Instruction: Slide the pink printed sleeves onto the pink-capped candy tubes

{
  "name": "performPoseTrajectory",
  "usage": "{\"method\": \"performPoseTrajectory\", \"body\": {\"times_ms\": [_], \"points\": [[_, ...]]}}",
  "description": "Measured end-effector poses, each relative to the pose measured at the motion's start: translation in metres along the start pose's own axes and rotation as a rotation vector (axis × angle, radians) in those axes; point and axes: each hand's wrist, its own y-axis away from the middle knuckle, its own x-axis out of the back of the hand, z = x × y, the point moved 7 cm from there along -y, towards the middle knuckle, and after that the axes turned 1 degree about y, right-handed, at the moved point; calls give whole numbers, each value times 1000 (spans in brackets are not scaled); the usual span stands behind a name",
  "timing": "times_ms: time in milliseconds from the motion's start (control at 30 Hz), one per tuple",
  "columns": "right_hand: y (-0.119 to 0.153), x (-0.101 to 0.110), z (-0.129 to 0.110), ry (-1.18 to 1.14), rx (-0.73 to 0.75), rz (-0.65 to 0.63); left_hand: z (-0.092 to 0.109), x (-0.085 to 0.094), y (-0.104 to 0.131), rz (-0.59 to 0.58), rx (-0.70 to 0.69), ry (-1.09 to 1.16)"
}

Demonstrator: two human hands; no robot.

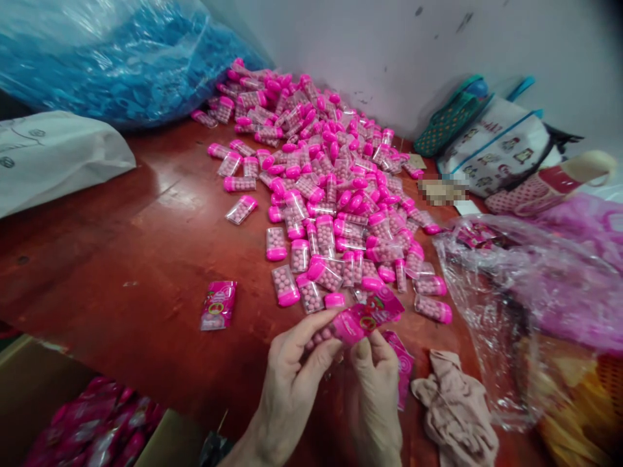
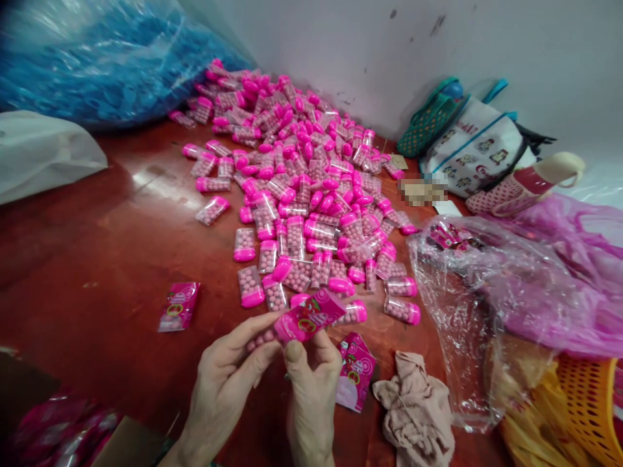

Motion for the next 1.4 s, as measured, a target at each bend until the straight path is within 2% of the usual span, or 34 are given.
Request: {"method": "performPoseTrajectory", "body": {"times_ms": [100, 167, 400, 500, 600, 667, 800, 933, 1033, 1267, 1333, 1400], "points": [[-4, -1, 0, -91, -90, 71, 9, -2, 1, -37, -133, -147], [-4, -3, 2, -80, -139, 54, 11, -4, 3, -52, -163, -158], [2, 4, 8, 174, -132, 47, 11, -5, 7, -17, -139, -31], [6, -3, 12, 193, -106, -27, 0, -3, 0, -30, -15, 68], [8, -11, 10, 188, -33, -108, -13, -3, -8, -19, 163, 318], [6, -7, 4, 176, 46, -53, -16, -5, -10, -25, 228, 431], [2, -3, -7, 235, 135, 11, -15, -9, -8, -29, 216, 410], [6, -7, -8, 397, 171, -6, -19, -7, 1, 41, 191, 358], [9, -9, -2, 441, 179, -28, -24, -7, 3, 89, 214, 415], [7, -19, -9, 748, 391, -42, -38, -18, -14, 79, 468, 794], [8, -19, -14, 795, 479, 16, -38, -18, -17, 54, 443, 800], [11, -20, -17, 796, 573, 42, -32, -17, -18, -27, 321, 713]]}}
